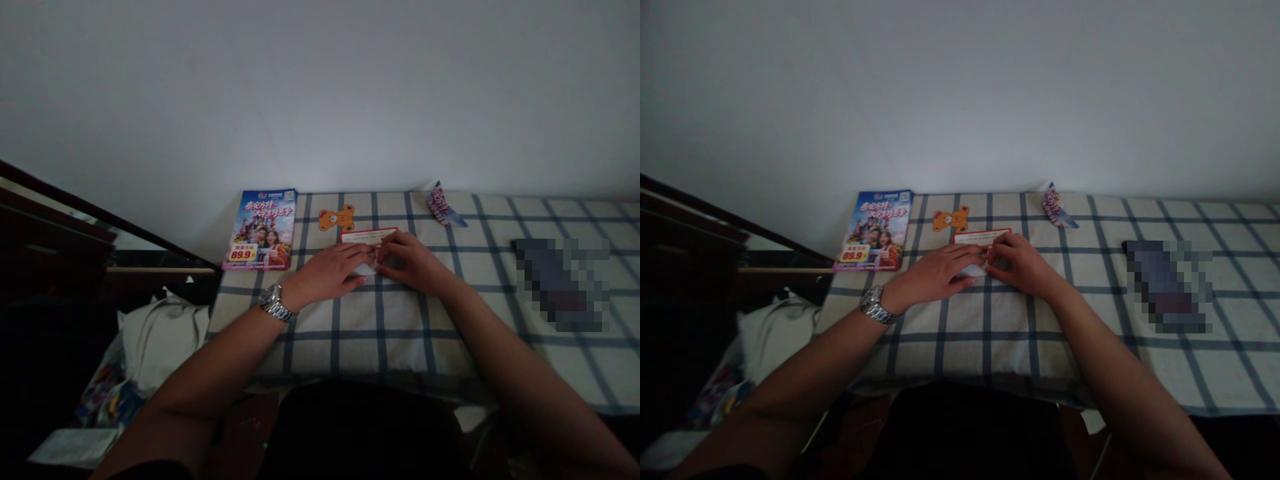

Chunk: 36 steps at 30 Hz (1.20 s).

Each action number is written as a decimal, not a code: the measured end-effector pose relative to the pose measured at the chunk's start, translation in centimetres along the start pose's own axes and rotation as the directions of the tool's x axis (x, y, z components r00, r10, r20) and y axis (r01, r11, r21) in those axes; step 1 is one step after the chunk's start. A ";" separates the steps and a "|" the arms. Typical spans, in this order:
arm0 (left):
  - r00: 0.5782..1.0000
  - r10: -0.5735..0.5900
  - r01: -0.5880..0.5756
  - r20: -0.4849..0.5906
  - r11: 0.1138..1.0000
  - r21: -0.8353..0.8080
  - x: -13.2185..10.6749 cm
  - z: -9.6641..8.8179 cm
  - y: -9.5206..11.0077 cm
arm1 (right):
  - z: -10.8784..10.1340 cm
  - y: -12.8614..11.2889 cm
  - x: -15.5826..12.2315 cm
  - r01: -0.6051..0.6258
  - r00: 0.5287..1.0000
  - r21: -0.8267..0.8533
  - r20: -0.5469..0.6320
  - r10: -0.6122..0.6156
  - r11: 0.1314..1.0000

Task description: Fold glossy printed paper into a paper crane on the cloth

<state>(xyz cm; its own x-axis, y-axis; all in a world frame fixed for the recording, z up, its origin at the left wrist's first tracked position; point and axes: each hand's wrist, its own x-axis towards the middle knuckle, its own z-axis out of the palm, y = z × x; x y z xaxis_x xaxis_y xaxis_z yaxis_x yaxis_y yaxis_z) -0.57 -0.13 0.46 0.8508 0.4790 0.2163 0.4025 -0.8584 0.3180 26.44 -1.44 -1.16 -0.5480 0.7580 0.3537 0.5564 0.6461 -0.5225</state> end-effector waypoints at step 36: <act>0.998 0.005 -0.004 -0.062 1.000 0.003 -0.2 0.0 -0.4 | -0.2 -0.1 0.1 -0.011 0.996 -0.122 -0.085 0.001 0.992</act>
<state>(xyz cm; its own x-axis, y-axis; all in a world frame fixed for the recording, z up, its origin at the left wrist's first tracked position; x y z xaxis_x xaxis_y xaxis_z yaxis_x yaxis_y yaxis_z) -0.91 0.07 0.30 0.8301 0.4854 0.2744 0.3997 -0.8611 0.3142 26.40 -1.39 -0.93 -0.4924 0.7633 0.4182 0.6345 0.6437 -0.4279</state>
